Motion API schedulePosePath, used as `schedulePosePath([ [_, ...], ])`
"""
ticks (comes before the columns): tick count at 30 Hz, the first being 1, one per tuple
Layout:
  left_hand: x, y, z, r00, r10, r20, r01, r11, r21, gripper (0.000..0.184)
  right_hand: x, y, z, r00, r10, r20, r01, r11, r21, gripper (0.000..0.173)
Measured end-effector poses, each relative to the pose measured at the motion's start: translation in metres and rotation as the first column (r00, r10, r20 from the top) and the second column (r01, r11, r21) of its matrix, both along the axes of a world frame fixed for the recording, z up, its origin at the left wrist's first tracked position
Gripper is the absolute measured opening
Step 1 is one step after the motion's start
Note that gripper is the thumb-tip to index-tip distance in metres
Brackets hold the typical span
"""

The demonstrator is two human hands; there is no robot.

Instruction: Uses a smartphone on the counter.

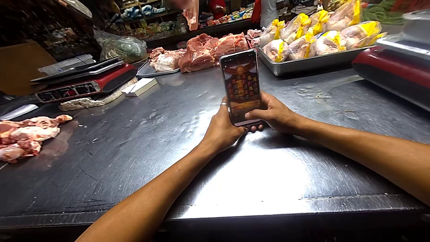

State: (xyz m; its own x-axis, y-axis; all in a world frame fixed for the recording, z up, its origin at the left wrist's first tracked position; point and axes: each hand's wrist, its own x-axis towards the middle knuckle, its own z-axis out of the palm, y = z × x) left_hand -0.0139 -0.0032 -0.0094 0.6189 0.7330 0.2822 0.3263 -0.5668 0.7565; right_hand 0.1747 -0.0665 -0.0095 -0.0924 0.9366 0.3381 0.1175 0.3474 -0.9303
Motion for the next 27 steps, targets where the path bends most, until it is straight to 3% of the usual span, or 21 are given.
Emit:
schedulePosePath([
  [27,0.0003,0.0008,-0.0007,1.0,0.009,-0.012,-0.01,1.0,-0.017,0.103,0.0009,0.0033,0.0025,1.0,0.015,-0.028,-0.016,1.0,-0.023,0.038],
])
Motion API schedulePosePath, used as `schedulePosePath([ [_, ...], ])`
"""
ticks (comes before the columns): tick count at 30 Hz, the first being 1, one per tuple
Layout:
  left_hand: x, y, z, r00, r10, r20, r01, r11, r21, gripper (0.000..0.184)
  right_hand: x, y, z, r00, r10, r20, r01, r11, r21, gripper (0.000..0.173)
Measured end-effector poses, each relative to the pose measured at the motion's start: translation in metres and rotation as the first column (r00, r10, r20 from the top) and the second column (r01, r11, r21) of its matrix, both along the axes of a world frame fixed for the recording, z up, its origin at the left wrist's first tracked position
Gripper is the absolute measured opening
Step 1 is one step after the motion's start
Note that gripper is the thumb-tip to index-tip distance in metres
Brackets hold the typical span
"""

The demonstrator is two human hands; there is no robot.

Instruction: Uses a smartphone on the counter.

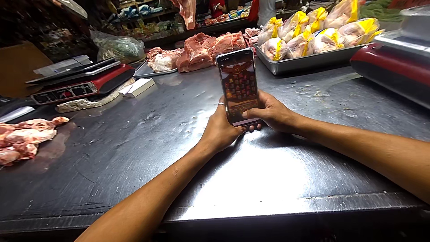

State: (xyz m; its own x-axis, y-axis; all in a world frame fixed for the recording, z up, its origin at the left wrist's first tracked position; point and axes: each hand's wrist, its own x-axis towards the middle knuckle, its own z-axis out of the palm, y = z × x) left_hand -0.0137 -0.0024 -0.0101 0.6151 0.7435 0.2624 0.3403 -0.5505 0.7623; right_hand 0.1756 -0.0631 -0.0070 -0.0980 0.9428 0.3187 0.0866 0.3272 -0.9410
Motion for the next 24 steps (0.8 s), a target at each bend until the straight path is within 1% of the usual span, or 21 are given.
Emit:
schedulePosePath([
  [5,-0.0006,0.0018,-0.002,1.0,-0.018,0.018,0.018,1.0,0.005,0.103,-0.0026,-0.0054,-0.0015,0.999,-0.04,0.032,0.04,0.999,0.015,0.035],
  [11,-0.0009,0.0,-0.0008,1.0,-0.015,0.017,0.015,1.0,0.013,0.102,0.0002,0.0017,-0.0003,1.0,0.003,-0.014,-0.003,1.0,-0.006,0.038],
  [24,-0.0002,0.0006,-0.0003,0.999,-0.02,0.026,0.02,1.0,0.011,0.101,0.0011,0.003,-0.0019,1.0,0.01,-0.015,-0.01,1.0,0.01,0.037],
])
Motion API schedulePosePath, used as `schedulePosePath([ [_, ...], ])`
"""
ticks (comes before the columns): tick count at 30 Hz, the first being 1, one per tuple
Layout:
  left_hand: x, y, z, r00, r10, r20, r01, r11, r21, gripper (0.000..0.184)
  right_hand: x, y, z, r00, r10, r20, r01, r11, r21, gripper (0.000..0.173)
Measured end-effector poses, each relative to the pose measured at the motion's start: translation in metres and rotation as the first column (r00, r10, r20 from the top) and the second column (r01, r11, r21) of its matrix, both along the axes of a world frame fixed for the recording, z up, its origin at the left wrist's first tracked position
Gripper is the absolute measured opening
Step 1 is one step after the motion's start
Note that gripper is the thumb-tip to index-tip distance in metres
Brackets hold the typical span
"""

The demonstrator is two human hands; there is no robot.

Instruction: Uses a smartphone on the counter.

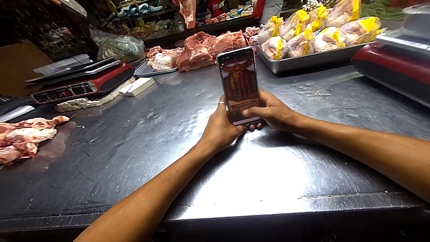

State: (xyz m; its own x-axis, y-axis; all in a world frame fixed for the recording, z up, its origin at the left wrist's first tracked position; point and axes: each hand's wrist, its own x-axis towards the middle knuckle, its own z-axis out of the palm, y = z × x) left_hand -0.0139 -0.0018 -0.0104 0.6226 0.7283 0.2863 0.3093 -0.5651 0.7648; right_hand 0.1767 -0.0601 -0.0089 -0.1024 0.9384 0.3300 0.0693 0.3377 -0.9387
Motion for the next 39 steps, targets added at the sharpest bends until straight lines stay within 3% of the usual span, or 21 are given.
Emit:
schedulePosePath([
  [39,-0.0017,-0.0002,-0.0014,1.0,-0.009,-0.002,0.009,1.0,0.007,0.1,-0.0004,-0.0007,0.0007,1.0,-0.004,-0.002,0.004,1.0,-0.01,0.038],
])
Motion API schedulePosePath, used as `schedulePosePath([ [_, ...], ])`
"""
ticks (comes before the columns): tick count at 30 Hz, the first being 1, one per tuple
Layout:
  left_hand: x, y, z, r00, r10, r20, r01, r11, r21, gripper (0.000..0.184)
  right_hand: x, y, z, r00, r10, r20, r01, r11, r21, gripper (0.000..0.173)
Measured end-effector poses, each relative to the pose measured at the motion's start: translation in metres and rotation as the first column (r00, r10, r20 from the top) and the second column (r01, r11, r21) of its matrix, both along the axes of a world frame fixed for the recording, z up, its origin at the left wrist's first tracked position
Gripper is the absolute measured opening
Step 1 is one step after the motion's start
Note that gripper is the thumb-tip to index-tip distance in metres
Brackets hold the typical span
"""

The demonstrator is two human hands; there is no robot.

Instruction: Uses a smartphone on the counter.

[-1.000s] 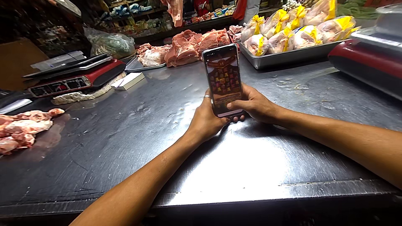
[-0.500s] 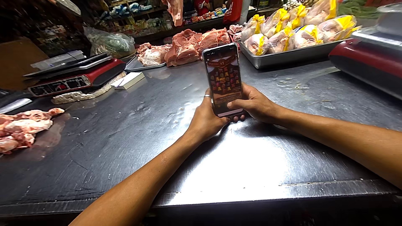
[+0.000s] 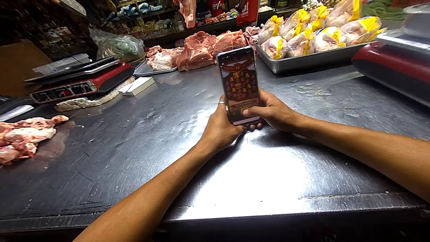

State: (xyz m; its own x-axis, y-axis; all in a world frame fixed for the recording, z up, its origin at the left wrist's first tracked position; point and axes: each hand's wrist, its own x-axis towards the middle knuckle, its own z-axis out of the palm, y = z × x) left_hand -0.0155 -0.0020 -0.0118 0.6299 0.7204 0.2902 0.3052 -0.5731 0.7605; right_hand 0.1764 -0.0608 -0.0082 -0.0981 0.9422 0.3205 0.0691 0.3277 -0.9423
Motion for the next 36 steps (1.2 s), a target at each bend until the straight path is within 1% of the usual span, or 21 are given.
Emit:
schedulePosePath([
  [4,0.0002,0.0,0.0001,1.0,-0.002,0.004,0.002,1.0,-0.001,0.1,0.0,-0.0005,0.0003,1.0,0.01,-0.001,-0.01,1.0,0.006,0.039],
  [8,0.0005,-0.0005,0.0005,1.0,0.003,0.003,-0.003,1.0,-0.005,0.099,-0.002,-0.004,0.0001,1.0,-0.021,0.021,0.021,1.0,0.012,0.037],
  [12,0.0009,-0.0004,0.0007,1.0,0.012,-0.013,-0.012,1.0,0.021,0.097,-0.0007,-0.0012,0.0014,1.0,-0.004,0.003,0.004,1.0,-0.003,0.037],
  [17,0.0008,-0.0014,0.0012,1.0,0.016,-0.007,-0.016,1.0,0.014,0.098,-0.0027,-0.0074,-0.0003,0.999,-0.029,0.035,0.028,0.999,0.016,0.035],
  [29,0.0006,-0.0006,0.0008,1.0,0.011,-0.013,-0.011,1.0,0.003,0.1,-0.0034,-0.0079,0.0005,0.998,-0.041,0.044,0.041,0.999,0.011,0.034],
  [36,0.0011,-0.0013,0.0014,1.0,0.023,-0.018,-0.023,1.0,0.008,0.099,-0.0007,-0.0028,0.0007,1.0,-0.009,0.013,0.009,1.0,0.002,0.038],
])
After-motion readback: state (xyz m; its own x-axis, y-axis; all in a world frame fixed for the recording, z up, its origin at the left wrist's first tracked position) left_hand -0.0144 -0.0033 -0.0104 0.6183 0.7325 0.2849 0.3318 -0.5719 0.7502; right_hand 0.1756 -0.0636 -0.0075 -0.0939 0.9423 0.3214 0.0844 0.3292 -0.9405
